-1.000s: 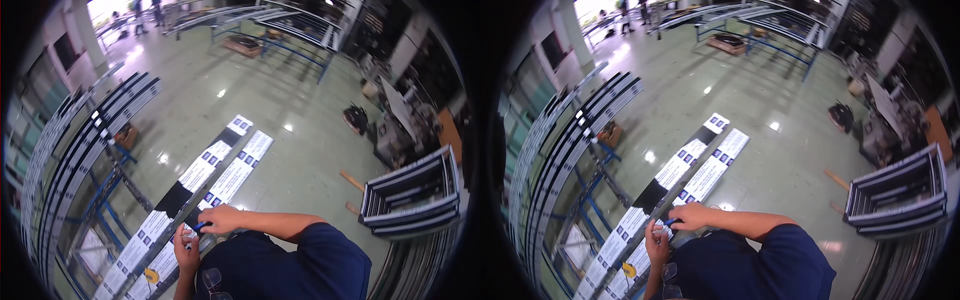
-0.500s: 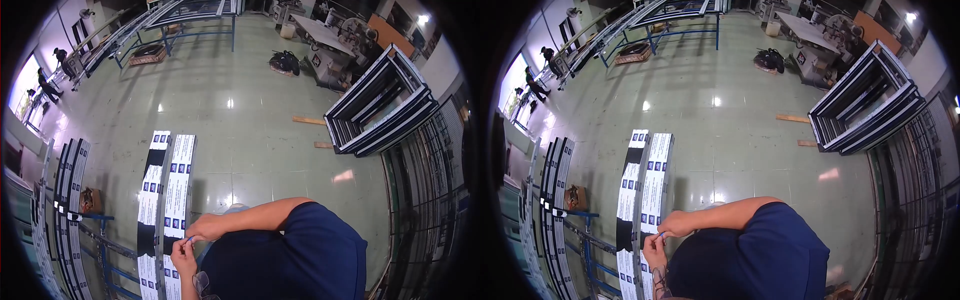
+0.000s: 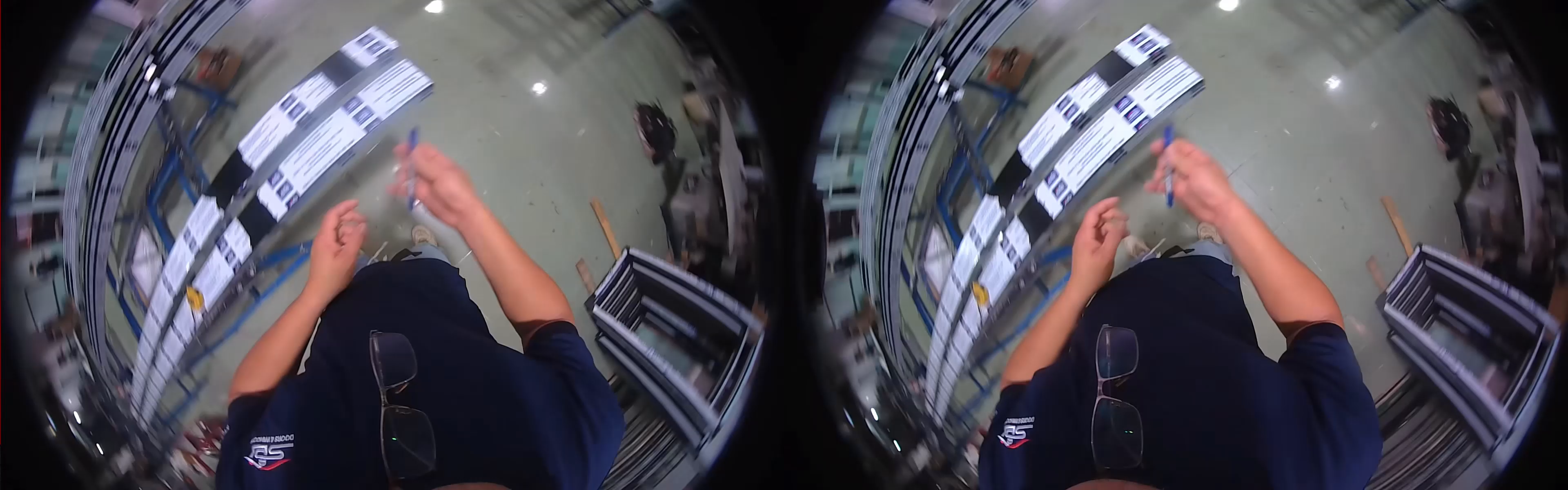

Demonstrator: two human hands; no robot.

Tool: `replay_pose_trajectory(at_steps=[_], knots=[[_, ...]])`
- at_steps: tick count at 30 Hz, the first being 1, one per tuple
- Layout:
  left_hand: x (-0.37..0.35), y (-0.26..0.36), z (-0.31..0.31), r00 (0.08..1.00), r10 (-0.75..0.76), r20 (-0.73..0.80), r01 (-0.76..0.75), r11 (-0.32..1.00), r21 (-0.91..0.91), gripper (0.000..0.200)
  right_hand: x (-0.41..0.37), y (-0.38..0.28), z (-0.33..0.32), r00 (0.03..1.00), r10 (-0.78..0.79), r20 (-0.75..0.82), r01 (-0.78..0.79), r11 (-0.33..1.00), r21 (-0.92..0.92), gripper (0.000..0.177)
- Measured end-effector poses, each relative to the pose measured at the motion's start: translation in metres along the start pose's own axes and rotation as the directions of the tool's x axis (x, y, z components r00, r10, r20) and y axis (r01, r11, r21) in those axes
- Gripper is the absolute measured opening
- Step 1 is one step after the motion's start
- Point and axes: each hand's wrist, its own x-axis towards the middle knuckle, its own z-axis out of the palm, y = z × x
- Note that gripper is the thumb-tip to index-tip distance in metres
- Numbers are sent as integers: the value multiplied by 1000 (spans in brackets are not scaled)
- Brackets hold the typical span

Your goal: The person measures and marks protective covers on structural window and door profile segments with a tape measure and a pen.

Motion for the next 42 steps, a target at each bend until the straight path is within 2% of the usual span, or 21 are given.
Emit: replay_pose_trajectory(at_steps=[2, 6, 9, 11, 13, 14, 16, 21, 23, 25, 27, 29, 31, 32, 33, 35, 36, 38, 40, 41, 42], knots=[[-11, -1, 14, 999, -38, -33, 37, 999, -18, 38, 7, -14, -11, 998, 17, 54, -20, 998, 55, 28], [-26, 0, 16, 996, -66, -65, 65, 998, -15, 33, 18, -15, 0, 992, 101, 75, -99, 995, -33, 28], [-45, -7, 9, 987, -92, -131, 103, 992, 78, 33, 6, 5, 27, 990, 141, 19, -134, 964, -228, 27], [-57, -27, 3, 980, 41, -197, -34, 999, 38, 28, 4, 38, 37, 976, 204, 82, -167, 930, -329, 27], [-72, -40, -8, 984, -14, -179, -9, 992, -129, 22, -2, 77, 53, 947, 266, 180, -169, 890, -423, 25], [-90, -38, -21, 971, 2, -240, -34, 991, -130, 22, -6, 94, 63, 927, 295, 232, -156, 864, -478, 24], [-124, -32, -46, 958, -105, -266, 72, 989, -129, 22, -15, 128, 89, 921, 320, 221, -141, 806, -575, 22], [-252, -82, -116, 841, -65, -537, 116, 991, 62, 23, -13, 239, 127, 824, 439, 358, -17, 652, -758, 17], [-311, -100, -143, 803, -62, -593, 160, 980, 115, 23, -22, 287, 149, 606, 702, 373, 85, 409, -908, 12], [-367, -112, -173, 745, -63, -664, 214, 966, 148, 23, -42, 339, 179, 467, 848, 252, 141, 210, -968, 10], [-419, -113, -200, 756, -168, -632, 338, 928, 158, 25, -61, 396, 199, 337, 905, 259, 251, 179, -951, 10], [-460, -122, -223, 709, -176, -683, 367, 919, 145, 24, -80, 451, 215, 265, 947, 183, 280, 106, -954, 8], [-494, -141, -246, 679, -23, -734, 221, 960, 174, 24, -93, 499, 234, 197, 966, 166, 316, 97, -944, 8], [-511, -143, -260, 708, -217, -673, 206, 974, -97, 34, -96, 521, 243, 174, 974, 147, 329, 83, -941, 8], [-528, -154, -272, 684, -219, -696, 207, 973, -102, 34, -100, 543, 254, 146, 978, 146, 345, 88, -935, 8], [-557, -187, -299, 618, -139, -774, -270, 887, -374, 52, -104, 589, 280, 110, 983, 145, 283, 109, -953, 10], [-582, -205, -319, 623, -153, -767, -255, 887, -385, 66, -103, 616, 290, 81, 985, 149, 258, 124, -958, 8], [-632, -253, -355, 489, -267, -831, -208, 889, -408, 60, -97, 675, 319, 63, 987, 149, 263, 128, -956, 7], [-699, -295, -381, 285, -405, -869, -44, 900, -433, 55, -83, 743, 340, 64, 987, 147, 265, 125, -956, 6], [-739, -350, -386, 128, -533, -836, 201, 840, -504, 54, -82, 780, 355, 62, 987, 146, 276, 124, -953, 6], [-783, -382, -377, -79, -441, -894, 448, 785, -427, 55, -86, 818, 375, 23, 991, 135, 352, 119, -928, 6]])
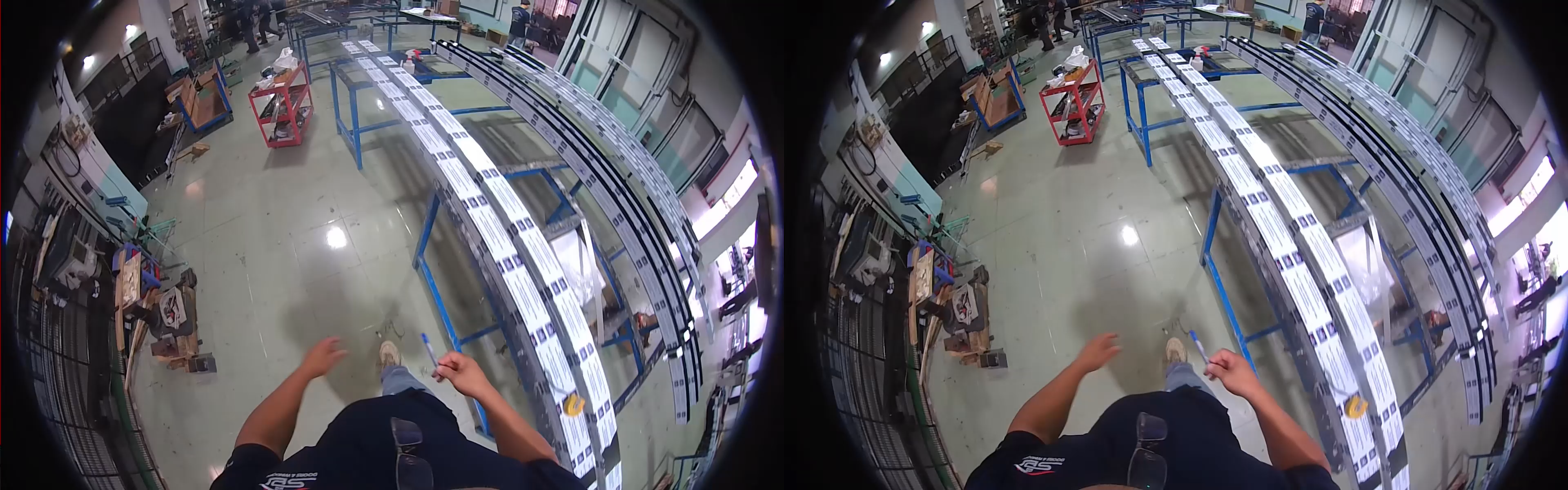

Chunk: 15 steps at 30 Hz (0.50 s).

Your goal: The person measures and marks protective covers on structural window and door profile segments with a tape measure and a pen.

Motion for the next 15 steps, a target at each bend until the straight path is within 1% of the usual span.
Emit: replay_pose_trajectory(at_steps=[1, 2, 3, 4, 5, 6, 7, 8, 9, 10, 12, 13, 14, 15], knots=[[8, -72, -16, 985, -133, -114, 132, 991, -17, 55, 40, -24, 1, 999, -4, 41, 7, 997, -79, 7], [10, -198, -15, 955, -161, -251, 217, 952, 215, 50, 79, -53, 8, 994, -31, 103, 47, 988, -148, 8], [-24, -188, -52, 806, -411, -426, 472, 880, 44, 45, 115, -81, 19, 985, -51, 164, 85, 974, -208, 9], [-30, -276, -70, 827, -485, -285, 559, 766, 318, 44, 153, -109, 30, 962, -131, 241, 197, 942, -272, 11], [-58, -282, -92, 798, -440, -412, 532, 836, 138, 30, 190, -137, 43, 927, -197, 320, 304, 895, -327, 12], [-66, -277, -116, 553, -783, -285, 770, 611, -185, 23, 225, -166, 56, 890, -244, 384, 389, 846, -365, 13], [-77, -266, -124, 498, -767, -404, 669, 637, -383, 19, 258, -190, 71, 847, -282, 451, 472, 789, -393, 14], [-83, -254, -127, 416, -755, -507, 518, 655, -549, 16, 294, -208, 86, 841, -240, 486, 452, 805, -384, 15], [-89, -247, -132, 444, -791, -420, 504, 608, -613, 22, 329, -220, 101, 832, -198, 519, 431, 819, -379, 16], [-90, -242, -136, 471, -818, -330, 491, 554, -672, 34, 366, -220, 114, 836, -189, 516, 423, 820, -385, 16], [-82, -233, -131, 472, -861, -192, 599, 472, -647, 28, 456, -202, 133, 800, 10, 600, 228, 920, -319, 20], [-77, -264, -117, 519, -852, -66, 663, 450, -598, 26, 497, -187, 137, 813, 59, 579, 237, 875, -422, 21], [-66, -245, -125, 740, -669, 63, 672, 736, -81, 32, 538, -165, 141, 825, 100, 555, 251, 817, -520, 21], [-38, -279, -127, 912, -350, 213, 211, 846, 489, 24, 574, -141, 139, 862, 98, 498, 293, 704, -646, 20]])
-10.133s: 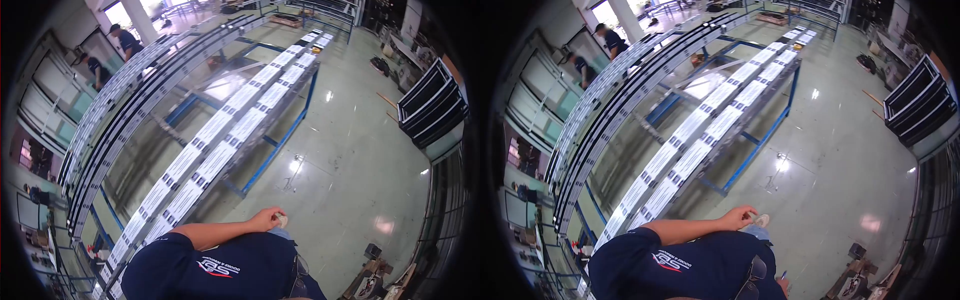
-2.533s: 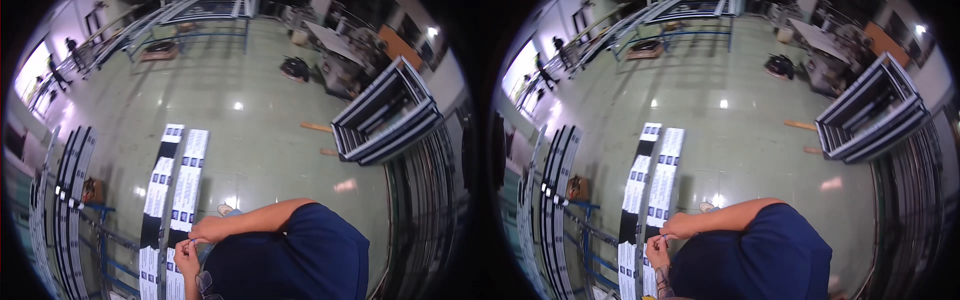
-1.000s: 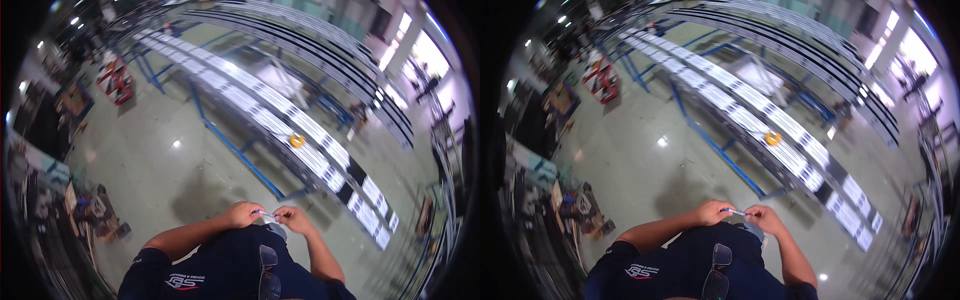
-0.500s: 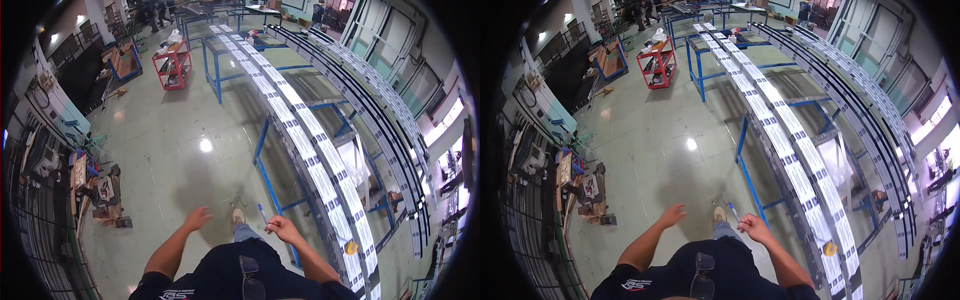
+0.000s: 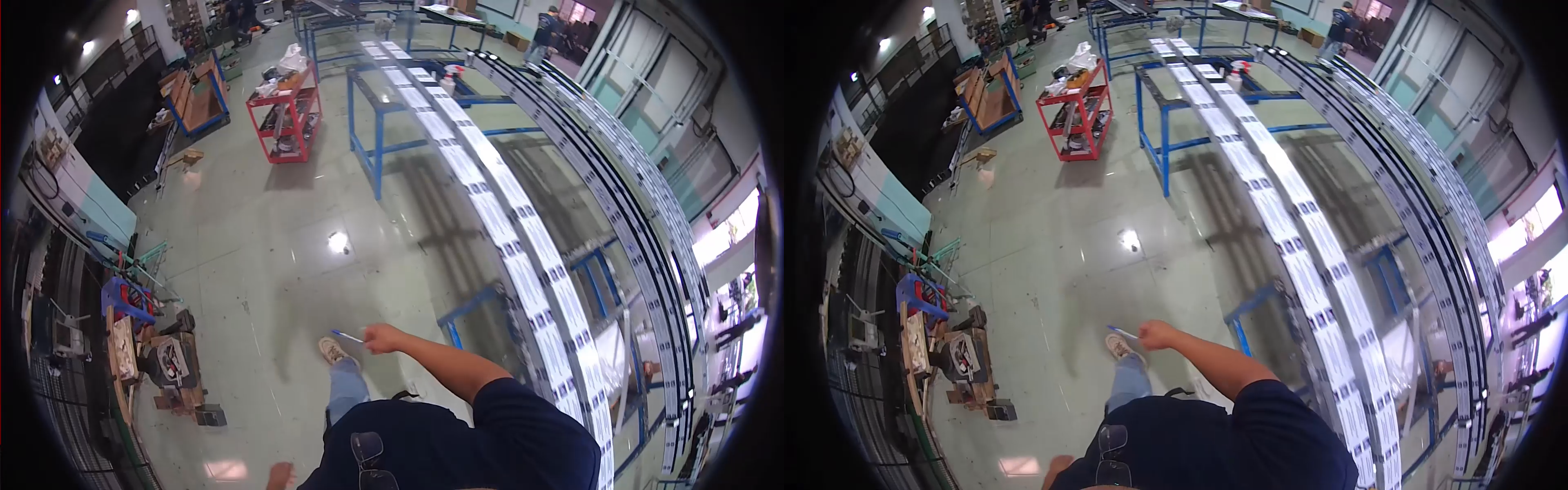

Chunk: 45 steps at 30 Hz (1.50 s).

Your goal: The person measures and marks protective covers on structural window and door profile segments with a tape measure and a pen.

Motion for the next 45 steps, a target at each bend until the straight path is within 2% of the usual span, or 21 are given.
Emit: replay_pose_trajectory(at_steps=[3, 6, 7, 8, 10, 11, 12, 15, 18, 22, 25, 27, 28, 30, 33, 35, 37, 40, 41, 43, 45], knots=[[28, -45, -28, 996, -32, 87, 51, 974, -223, 27, 57, 91, 2, 963, 263, 53, -224, 898, -378, 27], [131, -55, -126, 982, -10, 188, 113, 830, -546, 34, 51, 122, -5, 686, 722, 89, -725, 670, 160, 27], [183, -77, -170, 947, 34, 318, 2, 993, -114, 39, 50, 128, -2, 562, 812, 157, -784, 462, 414, 27], [225, -89, -222, 913, -208, 351, 269, 953, -136, 50, 49, 111, -7, 454, 866, 210, -782, 275, 559, 28], [307, -149, -285, 977, -184, -106, 169, 977, -133, 63, 56, 104, -4, 400, 871, 284, -693, 84, 716, 19], [342, -163, -334, 939, -192, -284, 127, 964, -232, 41, 67, 98, 2, 423, 868, 260, -701, 132, 701, 19], [320, -95, -480, 881, -460, -105, 299, 715, -632, 56, 84, 95, 7, 449, 861, 241, -711, 180, 680, 20], [416, -122, -603, 820, -316, -478, -55, 786, -615, 47, 74, 184, 58, 571, 769, 286, -612, 167, 773, 26], [484, -127, -698, 794, -226, -565, -238, 739, -630, 47, 170, 244, 61, 649, 711, 272, -501, 129, 856, 26], [549, -173, -743, 886, -222, -406, -118, 741, -661, 47, 373, 250, -22, 674, 691, 260, -356, -5, 935, 28], [555, -233, -740, 976, -216, -9, 171, 798, -578, 49, 511, 188, -147, 692, 683, 233, -265, -60, 962, 29], [554, -273, -726, 966, -251, -56, 148, 723, -675, 50, 591, -28, -290, 513, 851, -111, -522, 412, 747, 27], [554, -294, -717, 935, -304, -182, 83, 688, -721, 50, 634, -37, -326, 520, 849, 93, -346, 109, 932, 27], [551, -321, -720, 838, -542, -62, 169, 366, -915, 48, 723, -54, -398, 646, 763, 23, -381, 296, 876, 23], [556, -383, -715, 792, -568, 226, 398, 199, -896, 41, 836, -106, -476, 714, 677, -180, -439, 633, 637, 17], [561, -420, -737, 760, -547, 350, 498, 145, -855, 38, 904, -98, -492, 824, 400, -401, -325, 914, 244, 15], [586, -465, -780, 757, -490, 433, 641, 427, -638, 26, 951, -119, -489, 801, 419, -427, -349, 907, 235, 15], [665, -597, -794, 949, -209, 237, 309, 450, -838, 21, 993, -158, -478, 745, 515, -424, -411, 855, 315, 14], [683, -595, -863, 891, -372, 261, 417, 443, -794, 18, 1006, -166, -468, 724, 589, -359, -431, 792, 432, 14], [754, -667, -938, 999, -22, -35, 18, 992, -122, 33, 1027, -194, -458, 724, 585, -364, -382, 781, 494, 13], [802, -683, -1056, 962, -209, -174, 163, 955, -247, 46, 1048, -225, -456, 723, 584, -370, -329, 761, 559, 13]])
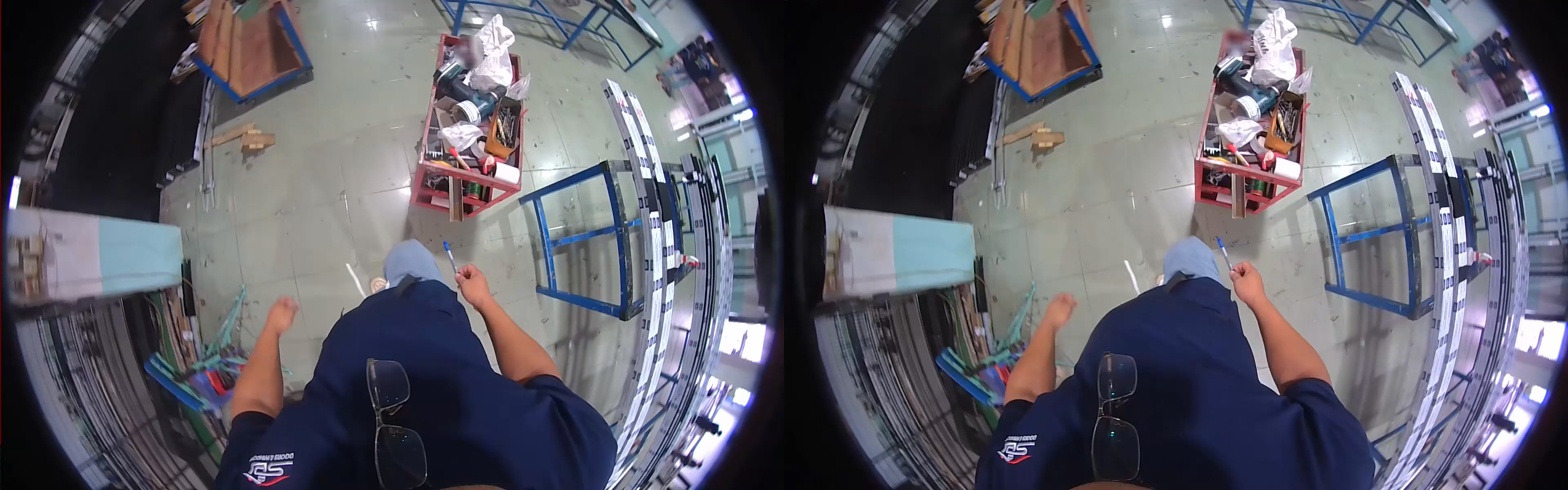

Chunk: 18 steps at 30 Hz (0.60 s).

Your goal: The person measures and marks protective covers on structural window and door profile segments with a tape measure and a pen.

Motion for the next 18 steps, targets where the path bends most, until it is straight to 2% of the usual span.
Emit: replay_pose_trajectory(at_steps=[1, 2, 4, 6, 7, 9, 10, 12, 13, 15, 16, 18], knots=[[29, 29, -58, 995, -95, -36, 82, 960, -269, 45, 2, -20, 7, 999, -45, -5, 45, 999, 22, 10], [60, 52, -106, 980, -196, -42, 146, 842, -520, 45, 6, -44, 16, 996, -91, -12, 91, 995, 42, 8], [125, 93, -186, 982, -68, -179, -24, 884, -467, 47, 29, -96, 35, 992, -102, -80, 106, 993, 47, 10], [168, 158, -257, 981, 52, -184, -146, 827, -543, 47, 62, -164, 51, 974, -172, -146, 178, 984, 26, 14], [193, 178, -274, 981, 72, -179, -159, 829, -536, 47, 83, -207, 61, 963, -216, -162, 222, 975, 18, 16], [238, 212, -310, 959, 272, -84, -233, 578, -782, 46, 130, -287, 85, 936, -327, -131, 331, 944, 5, 19], [252, 233, -329, 956, 283, -77, -235, 582, -779, 46, 146, -335, 96, 921, -383, -72, 385, 922, 26, 19], [280, 264, -373, 970, 243, -28, -128, 406, -905, 44, 181, -431, 121, 874, -480, 75, 473, 876, 94, 20], [297, 265, -394, 969, 244, -29, -130, 408, -904, 44, 197, -472, 135, 842, -514, 166, 496, 857, 140, 19], [331, 266, -434, 956, 245, -160, -223, 257, -940, 44, 225, -554, 155, 739, -603, 301, 568, 797, 204, 19], [338, 271, -457, 953, 181, -241, -276, 203, -939, 38, 238, -577, 163, 732, -607, 311, 576, 794, 195, 19], [380, 270, -489, 949, 133, -287, -307, 175, -935, 35, 275, -634, 181, 620, -701, 353, 666, 708, 236, 17]])
